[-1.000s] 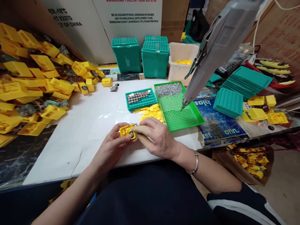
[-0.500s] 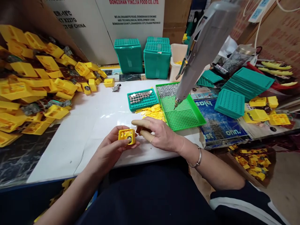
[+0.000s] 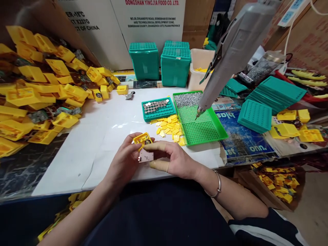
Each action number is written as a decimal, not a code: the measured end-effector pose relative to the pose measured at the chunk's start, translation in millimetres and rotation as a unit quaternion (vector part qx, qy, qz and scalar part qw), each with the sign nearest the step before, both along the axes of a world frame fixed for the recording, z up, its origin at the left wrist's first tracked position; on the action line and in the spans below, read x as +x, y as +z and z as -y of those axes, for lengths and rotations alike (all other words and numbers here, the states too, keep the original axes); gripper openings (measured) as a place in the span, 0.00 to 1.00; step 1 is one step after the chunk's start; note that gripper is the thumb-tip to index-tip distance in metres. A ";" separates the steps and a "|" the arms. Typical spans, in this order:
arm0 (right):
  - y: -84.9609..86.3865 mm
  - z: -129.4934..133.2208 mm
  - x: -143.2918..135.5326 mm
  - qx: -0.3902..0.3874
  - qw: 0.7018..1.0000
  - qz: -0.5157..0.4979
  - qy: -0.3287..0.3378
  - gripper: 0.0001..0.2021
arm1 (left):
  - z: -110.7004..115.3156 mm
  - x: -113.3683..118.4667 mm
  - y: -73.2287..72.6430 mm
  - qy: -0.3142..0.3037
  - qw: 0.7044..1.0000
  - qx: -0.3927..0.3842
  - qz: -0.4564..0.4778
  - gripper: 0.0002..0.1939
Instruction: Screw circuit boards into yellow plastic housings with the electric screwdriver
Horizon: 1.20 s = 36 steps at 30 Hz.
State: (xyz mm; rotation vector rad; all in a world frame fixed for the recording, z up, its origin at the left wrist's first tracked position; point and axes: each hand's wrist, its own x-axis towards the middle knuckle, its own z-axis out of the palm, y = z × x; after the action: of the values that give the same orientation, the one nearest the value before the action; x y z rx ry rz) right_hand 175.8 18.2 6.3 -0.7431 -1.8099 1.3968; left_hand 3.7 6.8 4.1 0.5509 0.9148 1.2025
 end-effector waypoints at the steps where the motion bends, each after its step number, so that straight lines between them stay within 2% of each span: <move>1: -0.4 0.1 0.3 0.034 0.999 0.021 0.005 0.19 | -0.8 0.1 1.2 -0.001 1.000 -0.012 0.011 0.17; 8: -8.9 1.3 -8.3 0.258 0.962 0.085 0.001 0.14 | -8.0 6.1 -1.3 -0.009 0.999 -0.034 -0.003 0.19; 10: -11.2 1.6 -7.9 0.320 0.942 0.095 -0.031 0.12 | -9.4 7.2 -2.9 -0.010 0.999 -0.032 -0.001 0.17; 14: -11.1 0.5 -2.0 0.444 0.874 0.132 -0.144 0.11 | -10.5 5.3 -3.9 -0.005 1.000 -0.019 0.014 0.14; 16: -9.5 -0.9 0.3 0.450 0.864 0.129 -0.185 0.11 | -10.3 3.5 -4.1 -0.004 1.000 -0.015 0.027 0.13; 21: -4.0 -3.7 0.1 0.354 0.903 0.082 -0.229 0.11 | -7.1 4.2 -8.1 -0.002 1.000 0.012 -0.004 0.19; 24: -3.8 -3.5 0.2 0.340 0.923 0.045 -0.176 0.09 | -4.6 6.7 -10.5 -0.019 0.999 0.028 -0.021 0.22; 26: -6.8 -2.6 1.7 0.393 0.912 0.049 -0.108 0.09 | -3.7 6.6 -9.7 -0.032 0.999 0.026 -0.016 0.23; 28: -11.3 -1.7 3.9 0.450 0.887 0.069 -0.075 0.10 | -3.6 4.4 -7.1 -0.046 0.999 0.009 -0.005 0.23; 33: -16.9 -0.9 7.2 0.488 0.860 0.121 -0.090 0.10 | -5.4 -1.8 -0.1 -0.068 0.997 -0.035 0.032 0.18; 36: -15.3 -1.4 5.5 0.519 0.842 0.132 -0.071 0.12 | -6.7 -0.1 2.0 -0.059 0.997 -0.042 -0.003 0.19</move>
State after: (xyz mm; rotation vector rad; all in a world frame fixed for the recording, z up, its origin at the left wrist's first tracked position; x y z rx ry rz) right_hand 181.3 19.6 -9.0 -0.4479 -2.2771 0.0722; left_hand 3.6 13.6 6.2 0.5333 0.9210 1.0523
